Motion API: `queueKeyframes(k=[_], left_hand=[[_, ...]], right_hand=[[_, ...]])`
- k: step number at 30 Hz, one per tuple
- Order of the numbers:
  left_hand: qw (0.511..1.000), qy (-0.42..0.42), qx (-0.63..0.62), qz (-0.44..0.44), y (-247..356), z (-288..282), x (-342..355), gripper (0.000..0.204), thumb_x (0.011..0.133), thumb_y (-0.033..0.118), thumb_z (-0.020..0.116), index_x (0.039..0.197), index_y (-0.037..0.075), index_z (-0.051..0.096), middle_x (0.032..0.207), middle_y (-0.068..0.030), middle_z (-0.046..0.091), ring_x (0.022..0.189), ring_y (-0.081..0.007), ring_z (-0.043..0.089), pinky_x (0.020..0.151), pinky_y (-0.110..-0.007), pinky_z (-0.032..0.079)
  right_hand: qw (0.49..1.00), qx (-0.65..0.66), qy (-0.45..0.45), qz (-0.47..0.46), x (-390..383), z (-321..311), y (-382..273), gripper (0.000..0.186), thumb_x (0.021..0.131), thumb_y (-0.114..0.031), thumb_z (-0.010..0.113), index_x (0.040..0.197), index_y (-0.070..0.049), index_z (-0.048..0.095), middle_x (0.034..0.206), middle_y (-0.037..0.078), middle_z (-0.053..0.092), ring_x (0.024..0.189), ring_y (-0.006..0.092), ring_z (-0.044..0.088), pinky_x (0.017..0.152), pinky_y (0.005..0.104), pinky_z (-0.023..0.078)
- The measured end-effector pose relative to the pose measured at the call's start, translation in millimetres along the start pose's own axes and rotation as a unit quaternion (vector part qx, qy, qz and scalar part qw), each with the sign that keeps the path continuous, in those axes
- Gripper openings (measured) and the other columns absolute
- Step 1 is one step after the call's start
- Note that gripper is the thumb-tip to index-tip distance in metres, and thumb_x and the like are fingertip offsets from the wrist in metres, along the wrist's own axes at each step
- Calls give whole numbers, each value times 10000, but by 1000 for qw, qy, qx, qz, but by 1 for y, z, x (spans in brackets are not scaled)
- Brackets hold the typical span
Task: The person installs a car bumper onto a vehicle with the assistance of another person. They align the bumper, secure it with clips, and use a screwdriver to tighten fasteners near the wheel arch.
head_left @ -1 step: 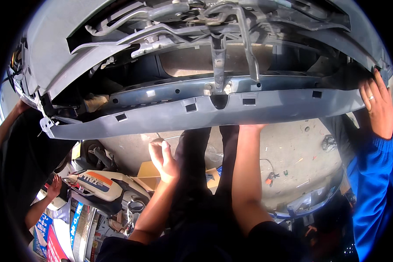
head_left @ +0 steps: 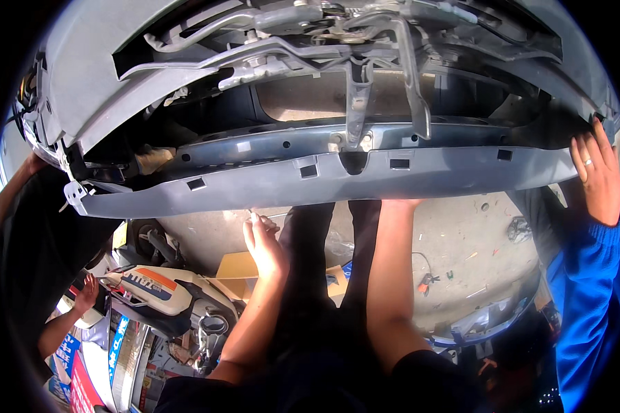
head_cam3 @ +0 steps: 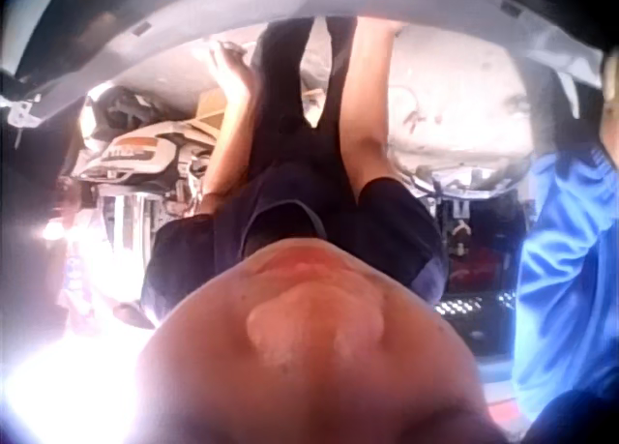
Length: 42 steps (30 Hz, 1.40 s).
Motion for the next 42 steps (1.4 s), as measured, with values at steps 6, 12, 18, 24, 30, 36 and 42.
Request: queueKeyframes(k=[6, 12, 18, 24, 30, 36, 42], left_hand=[[881, -101, -436, -155, 52, 85, 28, 536, 945, 514, 481, 1268, 92, 556, 1273, -130, 558, 1182, -308, 526, 1013, -534, 425], [881, -57, -449, -138, 67, 93, 22, 509, 982, 460, 416, 1310, 93, 546, 1314, -105, 551, 1218, -316, 515, 1044, -511, 421], [919, -59, -383, -77, 38, 70, 39, 468, 975, 411, 446, 1282, 75, 556, 1303, -123, 557, 1182, -321, 532, 1041, -508, 424], [969, 124, -213, 17, 103, 46, 24, 560, 968, 445, 461, 1354, 39, 478, 1364, -157, 505, 1259, -316, 489, 1079, -493, 391], [889, 99, 134, 426, 221, -19, 60, 888, 901, 261, 673, 1516, -39, 107, 1513, -280, 235, 1411, -388, 286, 1172, -452, 237], [905, 129, 115, 389, 237, -33, 66, 919, 804, 276, 794, 1423, -98, 227, 1298, -235, 479, 1211, -316, 511, 1045, -409, 402], [905, 96, 82, 407, 253, -25, 61, 799, 788, 212, 808, 1350, -79, 320, 1270, -235, 518, 1181, -301, 545, 1004, -414, 436]], right_hand=[[998, -54, 10, -4, -9, 16, 11, 420, 986, -367, 417, 1263, -95, 575, 1256, 115, 597, 1149, 279, 578, 1005, 434, 466], [995, -94, 19, -15, -8, 25, 10, 430, 988, -374, 424, 1268, -81, 568, 1259, 113, 597, 1148, 280, 579, 1020, 431, 458], [991, -25, -100, 79, 17, -14, -4, 526, 1013, -465, 331, 1352, -107, 513, 1360, 100, 548, 1260, 279, 514, 1065, 448, 426], [988, 75, -128, -40, 23, 5, -23, 570, 992, -537, 376, 1387, -148, 511, 1414, 48, 527, 1300, 278, 478, 1118, 452, 349], [948, 78, -67, 301, 22, 19, 58, 583, 992, -495, 305, 1417, -140, 488, 1460, 71, 486, 1386, 307, 377, 1146, 551, 253], [981, 1, -13, 193, -18, 32, 1, 585, 978, -514, 320, 1430, -180, 482, 1512, 44, 430, 1420, 328, 325, 1136, 647, 178], [989, -1, 20, 147, -39, 55, 0, 612, 967, -500, 328, 1431, -131, 478, 1519, 87, 413, 1417, 367, 319, 1137, 649, 176]])
Point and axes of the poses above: each hand's wrist, its own x-axis towards the middle knuckle, its own z-axis out of the palm, y = z × x, the point moved 1 cm from there along x, towards the middle knuckle
